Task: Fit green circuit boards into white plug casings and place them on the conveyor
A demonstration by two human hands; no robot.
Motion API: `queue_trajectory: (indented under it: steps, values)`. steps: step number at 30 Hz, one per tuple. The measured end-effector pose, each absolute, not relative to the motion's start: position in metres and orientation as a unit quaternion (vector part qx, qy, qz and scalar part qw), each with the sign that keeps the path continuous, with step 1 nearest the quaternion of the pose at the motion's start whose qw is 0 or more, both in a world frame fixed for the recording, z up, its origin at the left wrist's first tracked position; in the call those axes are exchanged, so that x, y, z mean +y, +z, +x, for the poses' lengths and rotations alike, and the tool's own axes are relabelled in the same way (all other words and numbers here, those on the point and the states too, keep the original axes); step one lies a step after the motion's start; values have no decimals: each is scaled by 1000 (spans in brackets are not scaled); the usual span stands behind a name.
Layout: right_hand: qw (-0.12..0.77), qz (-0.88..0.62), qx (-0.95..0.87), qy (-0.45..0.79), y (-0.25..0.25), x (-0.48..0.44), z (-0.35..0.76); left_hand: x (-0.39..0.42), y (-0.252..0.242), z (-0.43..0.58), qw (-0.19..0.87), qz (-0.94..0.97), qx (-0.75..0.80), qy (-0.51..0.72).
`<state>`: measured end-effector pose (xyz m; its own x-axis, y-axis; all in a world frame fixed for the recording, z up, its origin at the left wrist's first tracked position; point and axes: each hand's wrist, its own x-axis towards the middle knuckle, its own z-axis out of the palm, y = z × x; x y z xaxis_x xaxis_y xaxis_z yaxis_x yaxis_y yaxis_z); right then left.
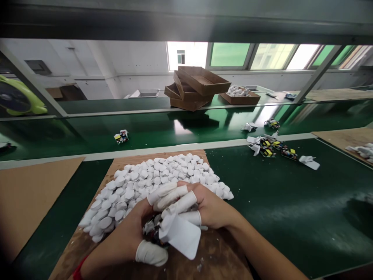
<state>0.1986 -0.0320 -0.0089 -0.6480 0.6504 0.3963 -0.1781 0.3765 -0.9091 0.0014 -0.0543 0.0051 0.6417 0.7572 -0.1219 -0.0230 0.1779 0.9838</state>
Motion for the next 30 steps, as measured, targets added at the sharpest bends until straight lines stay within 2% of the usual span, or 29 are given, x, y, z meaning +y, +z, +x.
queue_trajectory:
  steps: [5,10,16,21,30]
  values:
    - [336,-132,-787,501,-3,-33,185,-56,11,3,617,643,404,207]
    - [349,-161,-772,507,-4,-34,185,-56,7,4,687,576,392,207]
    - [336,-172,-763,525,-6,-35,197,-53,6,0,753,506,314,280]
    - [373,-197,-760,495,-5,-37,193,-52,3,0,757,506,291,294]
    - [407,-200,-712,536,-5,-39,194,-52,-8,-3,729,533,310,296]
